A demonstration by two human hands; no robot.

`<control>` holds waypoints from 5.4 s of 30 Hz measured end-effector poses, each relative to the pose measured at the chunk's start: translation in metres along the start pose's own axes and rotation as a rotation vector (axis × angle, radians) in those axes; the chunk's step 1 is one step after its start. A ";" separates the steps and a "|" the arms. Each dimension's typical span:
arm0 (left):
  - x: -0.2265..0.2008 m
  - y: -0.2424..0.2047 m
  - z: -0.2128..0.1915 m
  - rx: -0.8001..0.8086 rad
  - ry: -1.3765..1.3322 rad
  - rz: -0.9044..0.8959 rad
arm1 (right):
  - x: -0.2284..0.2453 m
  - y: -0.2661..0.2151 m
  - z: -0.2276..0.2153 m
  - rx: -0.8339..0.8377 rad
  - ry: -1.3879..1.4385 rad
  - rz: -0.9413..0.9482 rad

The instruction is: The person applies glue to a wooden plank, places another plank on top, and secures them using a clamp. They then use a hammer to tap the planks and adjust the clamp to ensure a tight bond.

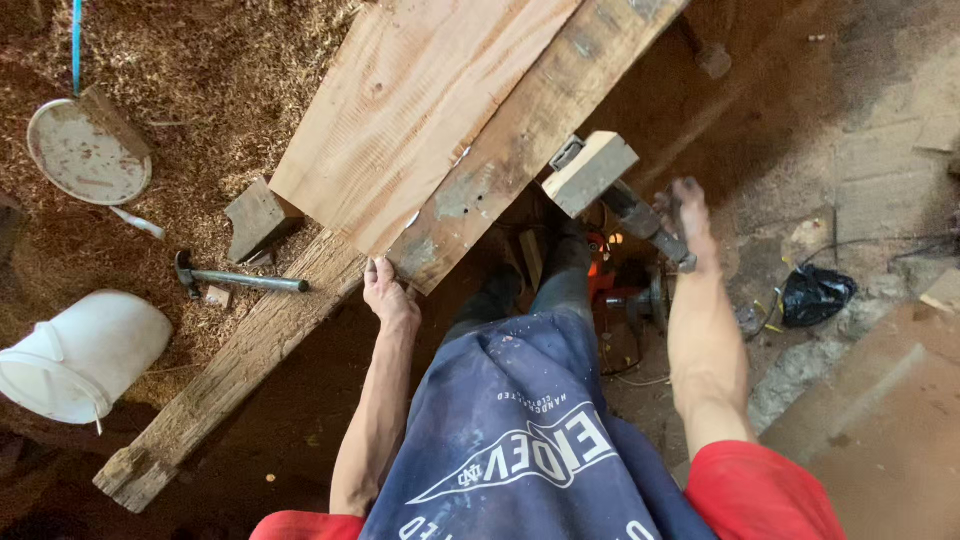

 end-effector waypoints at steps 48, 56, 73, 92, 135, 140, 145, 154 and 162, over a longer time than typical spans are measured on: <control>-0.018 -0.021 0.006 -0.078 0.184 -0.029 | 0.168 -0.257 0.110 -0.241 -0.469 -1.554; -0.005 -0.003 0.002 -0.058 0.163 0.057 | 0.190 -0.173 0.016 -0.601 0.072 -1.102; 0.002 0.005 0.011 -0.052 0.036 0.182 | 0.194 0.038 -0.059 -0.215 -0.222 0.144; -0.057 0.012 -0.057 -0.859 0.273 0.164 | 0.259 -0.032 -0.059 -0.637 -0.774 -0.893; -0.008 -0.153 0.108 0.961 0.860 0.008 | 0.245 -0.302 0.170 -0.288 0.104 -0.409; 0.003 -0.159 0.142 0.790 0.779 0.063 | 0.263 -0.260 0.129 -0.176 0.052 -0.533; 0.045 -0.193 0.225 0.664 0.653 0.195 | 0.311 -0.196 0.048 -0.047 0.025 -0.578; 0.143 -0.282 0.384 0.196 0.442 0.239 | 0.333 -0.078 -0.158 0.449 0.110 -0.386; 0.200 -0.310 0.450 0.083 0.247 0.132 | 0.336 -0.050 -0.242 0.679 -0.109 -0.210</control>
Point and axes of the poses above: each hand's wrist, its own y-axis towards the middle knuckle, its own z-axis out of the palm, x = y × z, the point moved 3 cm from there along y, towards the middle knuckle, and after that the axes turned 15 degrees about -z, right-handed, at the moved point
